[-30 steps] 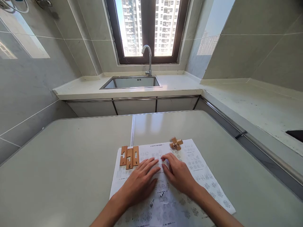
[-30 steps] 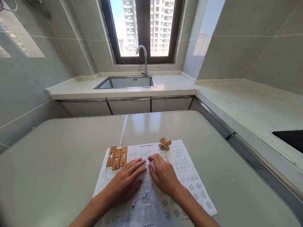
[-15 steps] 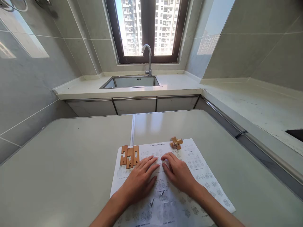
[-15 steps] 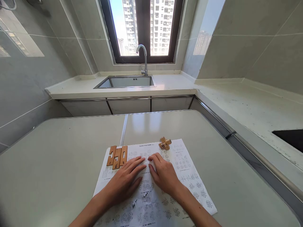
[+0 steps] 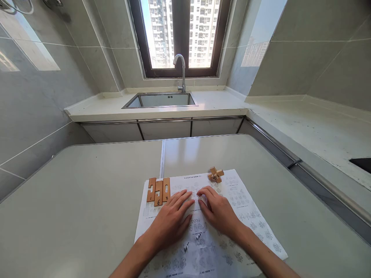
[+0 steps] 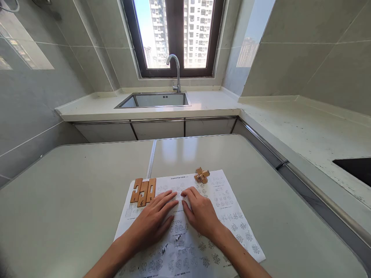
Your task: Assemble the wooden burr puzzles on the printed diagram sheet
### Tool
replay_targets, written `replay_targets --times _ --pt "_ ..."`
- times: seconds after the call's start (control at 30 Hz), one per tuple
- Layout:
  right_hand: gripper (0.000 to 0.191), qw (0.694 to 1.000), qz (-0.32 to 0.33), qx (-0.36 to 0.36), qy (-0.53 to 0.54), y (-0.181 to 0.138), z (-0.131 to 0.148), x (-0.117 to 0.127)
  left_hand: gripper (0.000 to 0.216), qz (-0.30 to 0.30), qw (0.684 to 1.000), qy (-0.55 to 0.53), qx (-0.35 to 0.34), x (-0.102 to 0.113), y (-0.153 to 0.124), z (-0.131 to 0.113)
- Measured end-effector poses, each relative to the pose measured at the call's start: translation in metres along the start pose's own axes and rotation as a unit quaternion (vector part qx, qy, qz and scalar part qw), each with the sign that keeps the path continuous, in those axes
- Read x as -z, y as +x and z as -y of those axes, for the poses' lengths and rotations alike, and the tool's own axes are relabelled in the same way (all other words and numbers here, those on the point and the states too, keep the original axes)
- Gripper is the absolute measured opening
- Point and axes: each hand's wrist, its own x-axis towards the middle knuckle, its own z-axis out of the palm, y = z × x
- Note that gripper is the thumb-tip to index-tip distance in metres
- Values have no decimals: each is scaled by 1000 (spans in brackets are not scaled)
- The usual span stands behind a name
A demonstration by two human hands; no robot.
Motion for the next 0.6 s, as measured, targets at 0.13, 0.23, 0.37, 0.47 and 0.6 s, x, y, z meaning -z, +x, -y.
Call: replay_targets --times 0.13,0.23,0.37,0.47,0.6 --pt "15 1000 -8 -8 10 0 1 0 45 -3 1000 9 8 -2 0 1" --pt "20 998 -32 -37 37 -1 0 -1 45 -16 1000 12 7 -4 0 2" --pt "25 989 -88 -81 88 -1 -4 -2 42 -19 1000 8 -5 -4 0 1" --pt "22 981 -145 -88 98 2 -7 0 40 -20 1000 3 -12 -3 0 1" --pt "24 974 -215 -55 55 4 -7 5 39 -17 1000 0 -9 -2 1 0"
